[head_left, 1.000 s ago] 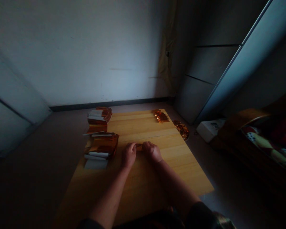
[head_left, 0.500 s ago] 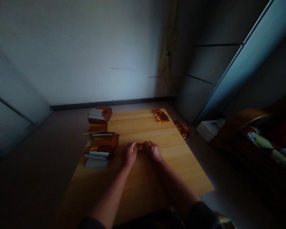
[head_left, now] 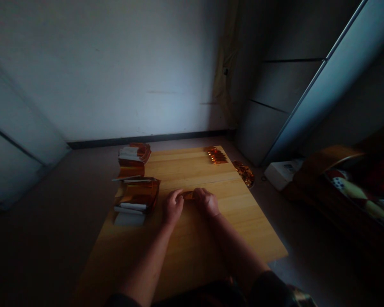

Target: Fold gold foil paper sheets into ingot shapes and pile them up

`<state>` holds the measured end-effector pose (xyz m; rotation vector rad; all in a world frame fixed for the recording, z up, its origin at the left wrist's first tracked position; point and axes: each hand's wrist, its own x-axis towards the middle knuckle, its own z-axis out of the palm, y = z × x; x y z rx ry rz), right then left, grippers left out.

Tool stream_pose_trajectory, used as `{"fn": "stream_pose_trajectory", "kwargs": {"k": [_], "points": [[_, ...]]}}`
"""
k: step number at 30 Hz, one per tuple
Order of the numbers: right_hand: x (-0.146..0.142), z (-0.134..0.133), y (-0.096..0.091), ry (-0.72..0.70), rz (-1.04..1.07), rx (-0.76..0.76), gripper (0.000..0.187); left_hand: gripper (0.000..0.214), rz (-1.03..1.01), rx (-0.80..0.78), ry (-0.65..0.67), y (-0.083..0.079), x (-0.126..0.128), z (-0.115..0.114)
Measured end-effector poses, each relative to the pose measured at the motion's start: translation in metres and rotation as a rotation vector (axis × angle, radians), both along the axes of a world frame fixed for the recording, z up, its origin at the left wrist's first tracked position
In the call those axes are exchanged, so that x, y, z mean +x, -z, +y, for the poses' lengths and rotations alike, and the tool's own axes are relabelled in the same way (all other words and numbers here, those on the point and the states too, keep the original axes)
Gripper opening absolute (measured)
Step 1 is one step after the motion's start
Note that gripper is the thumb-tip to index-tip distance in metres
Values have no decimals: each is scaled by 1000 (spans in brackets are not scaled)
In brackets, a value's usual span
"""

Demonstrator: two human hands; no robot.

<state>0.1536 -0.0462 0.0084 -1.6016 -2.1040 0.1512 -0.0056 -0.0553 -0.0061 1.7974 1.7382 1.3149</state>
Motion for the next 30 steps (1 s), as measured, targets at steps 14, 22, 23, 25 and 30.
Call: {"fn": "stream_pose_trajectory", "kwargs": {"k": [14,22,23,25,30], "points": [[7,2,7,7,64,69,10,28,-70,-30,-71,5,2,5],[1,0,0,62,-64,66,12,27,-32,-28,-40,3,2,3],[4,2,-1,77,-71,72,13,28,-21,-34,-42,3,2,2],[14,9,-4,129,-77,100,14,31,4,-45,-33,3,2,1],[72,43,-14,330,-89,157,20,31,31,-37,13,3,1,0]]}}
